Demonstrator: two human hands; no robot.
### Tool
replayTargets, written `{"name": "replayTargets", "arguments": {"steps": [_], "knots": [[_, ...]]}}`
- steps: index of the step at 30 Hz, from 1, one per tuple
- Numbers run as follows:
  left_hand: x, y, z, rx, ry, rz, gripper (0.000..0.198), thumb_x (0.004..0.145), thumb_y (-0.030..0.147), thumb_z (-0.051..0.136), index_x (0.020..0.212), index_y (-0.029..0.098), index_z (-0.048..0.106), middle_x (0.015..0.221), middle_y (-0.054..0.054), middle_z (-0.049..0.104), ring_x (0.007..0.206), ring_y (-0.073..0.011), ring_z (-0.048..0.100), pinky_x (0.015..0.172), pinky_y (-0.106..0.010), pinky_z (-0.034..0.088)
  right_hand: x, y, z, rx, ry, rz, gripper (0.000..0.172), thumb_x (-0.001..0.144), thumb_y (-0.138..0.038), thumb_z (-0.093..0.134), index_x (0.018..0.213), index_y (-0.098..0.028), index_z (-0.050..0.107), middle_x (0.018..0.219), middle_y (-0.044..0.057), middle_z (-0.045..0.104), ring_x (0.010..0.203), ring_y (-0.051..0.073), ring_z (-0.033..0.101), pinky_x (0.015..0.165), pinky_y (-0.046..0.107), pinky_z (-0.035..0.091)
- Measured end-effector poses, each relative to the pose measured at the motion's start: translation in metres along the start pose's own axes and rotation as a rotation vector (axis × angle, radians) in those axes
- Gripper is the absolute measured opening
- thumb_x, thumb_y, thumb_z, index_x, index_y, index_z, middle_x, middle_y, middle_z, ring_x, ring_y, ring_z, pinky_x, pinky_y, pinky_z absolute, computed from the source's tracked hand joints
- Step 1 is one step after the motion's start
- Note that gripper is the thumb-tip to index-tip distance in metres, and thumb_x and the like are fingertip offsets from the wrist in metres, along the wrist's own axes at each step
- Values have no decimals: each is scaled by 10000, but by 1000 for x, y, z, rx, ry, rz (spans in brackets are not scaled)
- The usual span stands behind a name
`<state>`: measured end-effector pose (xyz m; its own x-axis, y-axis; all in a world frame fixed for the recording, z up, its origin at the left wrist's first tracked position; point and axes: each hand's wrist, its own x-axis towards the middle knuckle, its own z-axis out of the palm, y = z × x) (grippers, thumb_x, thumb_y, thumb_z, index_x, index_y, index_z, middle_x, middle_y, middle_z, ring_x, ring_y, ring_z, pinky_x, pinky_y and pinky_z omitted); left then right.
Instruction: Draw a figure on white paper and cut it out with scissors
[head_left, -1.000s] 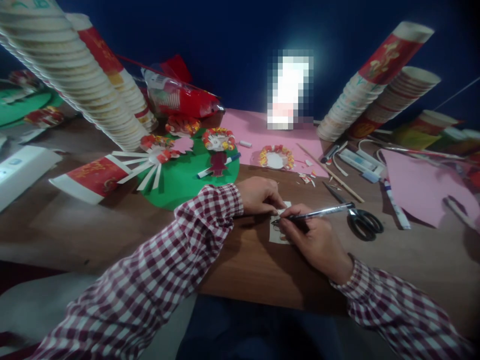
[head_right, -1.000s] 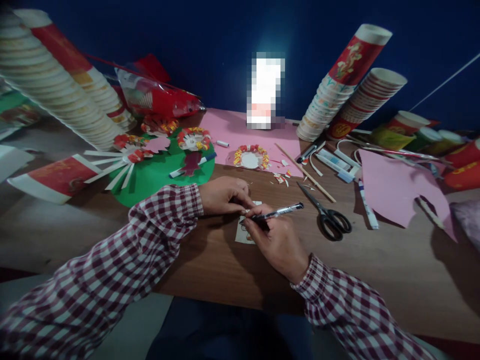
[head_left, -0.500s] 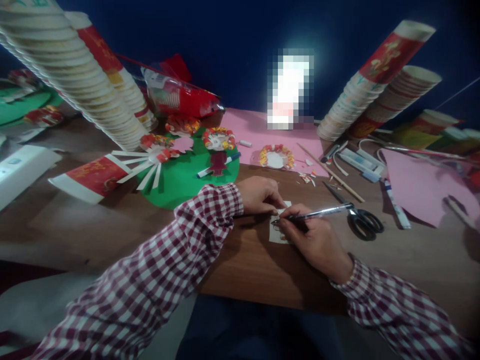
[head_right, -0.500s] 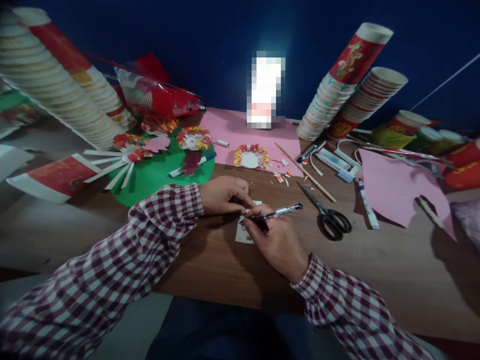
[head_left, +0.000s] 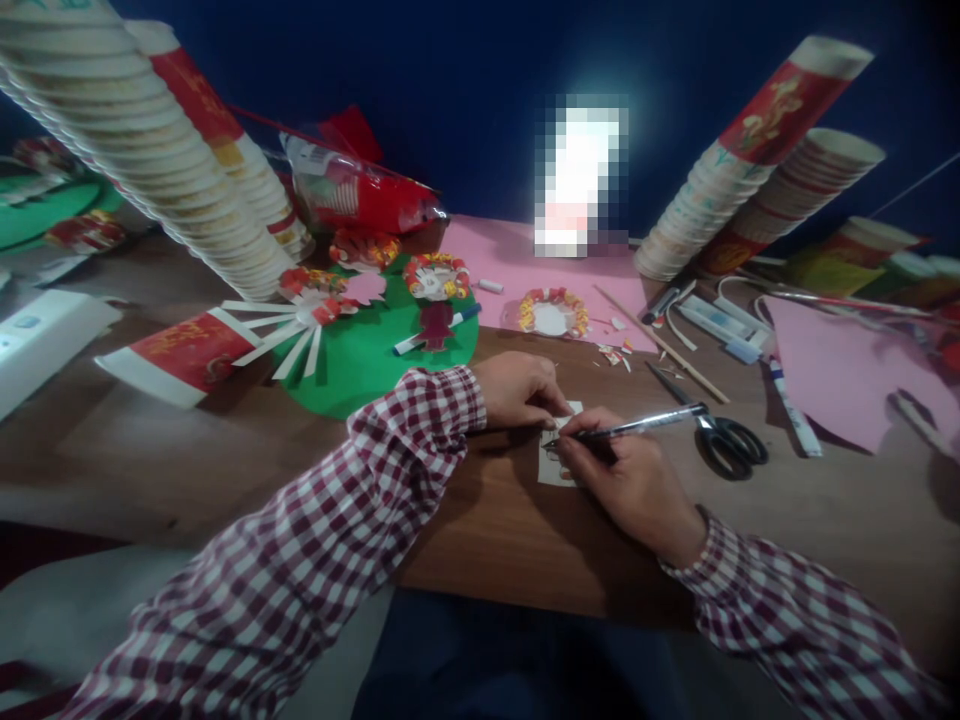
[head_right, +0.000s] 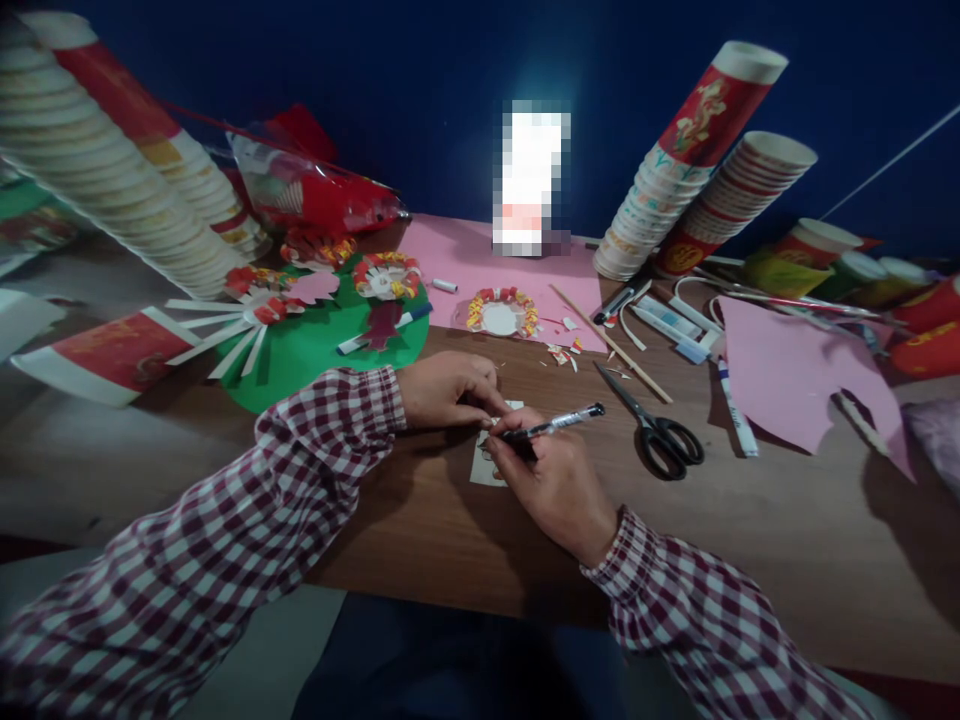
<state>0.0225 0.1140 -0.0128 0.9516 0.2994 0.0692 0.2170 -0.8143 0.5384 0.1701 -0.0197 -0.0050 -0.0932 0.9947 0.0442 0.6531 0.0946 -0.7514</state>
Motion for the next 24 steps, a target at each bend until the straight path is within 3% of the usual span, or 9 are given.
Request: {"name": "replayTargets", "arguments": {"steps": [24], "knots": [[0, 0, 0, -7, 7, -5, 248, 742, 259, 614, 981, 263, 680, 765, -6, 569, 704, -90, 517, 639, -179, 369, 1, 1, -1, -12, 21, 16, 131, 858, -315, 486, 855, -198, 545, 608, -17, 610, 517, 119, 575, 499, 212, 426]]}}
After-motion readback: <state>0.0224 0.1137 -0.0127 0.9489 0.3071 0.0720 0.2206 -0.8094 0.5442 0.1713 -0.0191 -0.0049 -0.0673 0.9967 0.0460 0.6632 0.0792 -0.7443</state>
